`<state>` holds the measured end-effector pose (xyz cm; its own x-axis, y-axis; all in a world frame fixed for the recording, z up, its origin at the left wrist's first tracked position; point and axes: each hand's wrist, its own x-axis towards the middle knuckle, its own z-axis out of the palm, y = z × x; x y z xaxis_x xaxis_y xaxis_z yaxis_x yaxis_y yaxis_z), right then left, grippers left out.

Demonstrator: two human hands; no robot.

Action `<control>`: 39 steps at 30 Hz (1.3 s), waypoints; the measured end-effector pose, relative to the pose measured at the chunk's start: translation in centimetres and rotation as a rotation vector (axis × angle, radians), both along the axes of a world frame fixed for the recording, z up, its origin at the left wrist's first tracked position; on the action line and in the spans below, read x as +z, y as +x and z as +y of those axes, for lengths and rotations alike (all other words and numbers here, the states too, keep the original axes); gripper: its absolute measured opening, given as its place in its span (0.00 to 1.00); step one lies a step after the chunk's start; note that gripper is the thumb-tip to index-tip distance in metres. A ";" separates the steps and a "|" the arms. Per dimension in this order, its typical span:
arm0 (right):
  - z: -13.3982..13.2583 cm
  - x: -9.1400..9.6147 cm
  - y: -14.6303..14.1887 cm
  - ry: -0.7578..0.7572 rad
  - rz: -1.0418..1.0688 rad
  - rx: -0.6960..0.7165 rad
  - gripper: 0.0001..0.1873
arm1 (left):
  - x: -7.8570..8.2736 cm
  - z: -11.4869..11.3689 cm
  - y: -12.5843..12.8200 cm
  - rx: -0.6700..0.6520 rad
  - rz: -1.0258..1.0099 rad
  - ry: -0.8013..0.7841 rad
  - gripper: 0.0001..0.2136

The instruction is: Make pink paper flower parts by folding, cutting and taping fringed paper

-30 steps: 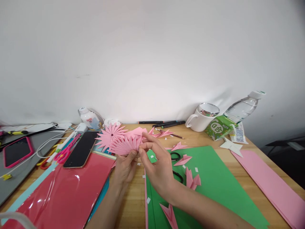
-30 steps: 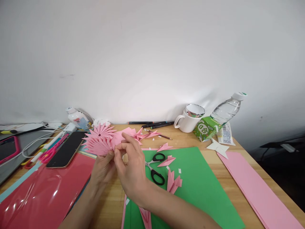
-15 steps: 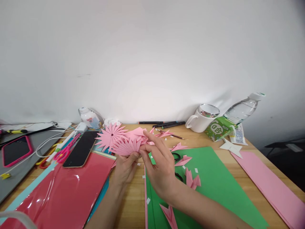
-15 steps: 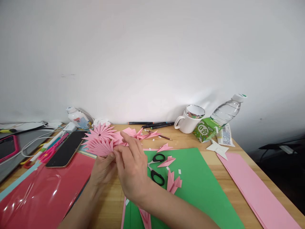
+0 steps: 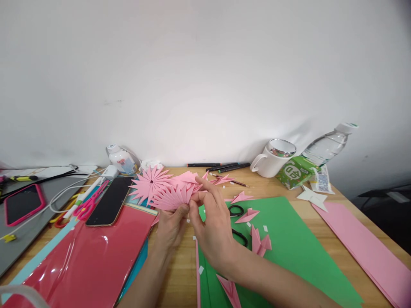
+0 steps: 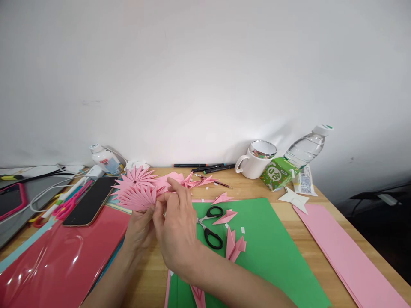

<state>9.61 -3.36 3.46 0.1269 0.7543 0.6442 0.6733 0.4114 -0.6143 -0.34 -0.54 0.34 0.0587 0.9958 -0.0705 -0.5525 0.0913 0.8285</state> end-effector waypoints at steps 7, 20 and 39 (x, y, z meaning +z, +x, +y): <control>0.3 -0.1 0.3 -0.005 -0.008 -0.004 0.06 | -0.4 0.0 0.0 0.004 -0.017 -0.017 0.15; 0.2 1.2 1.1 0.115 0.147 0.176 0.11 | 0.2 0.5 -0.4 -0.029 -0.143 0.012 0.15; 0.7 0.2 0.5 0.135 0.302 0.124 0.04 | 0.3 0.1 -0.1 -0.068 -0.062 0.001 0.14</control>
<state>10.11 -2.66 3.63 0.2393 0.6864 0.6867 0.4093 0.5700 -0.7125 -0.48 -0.45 0.68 0.1299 0.9895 -0.0636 -0.5950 0.1291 0.7933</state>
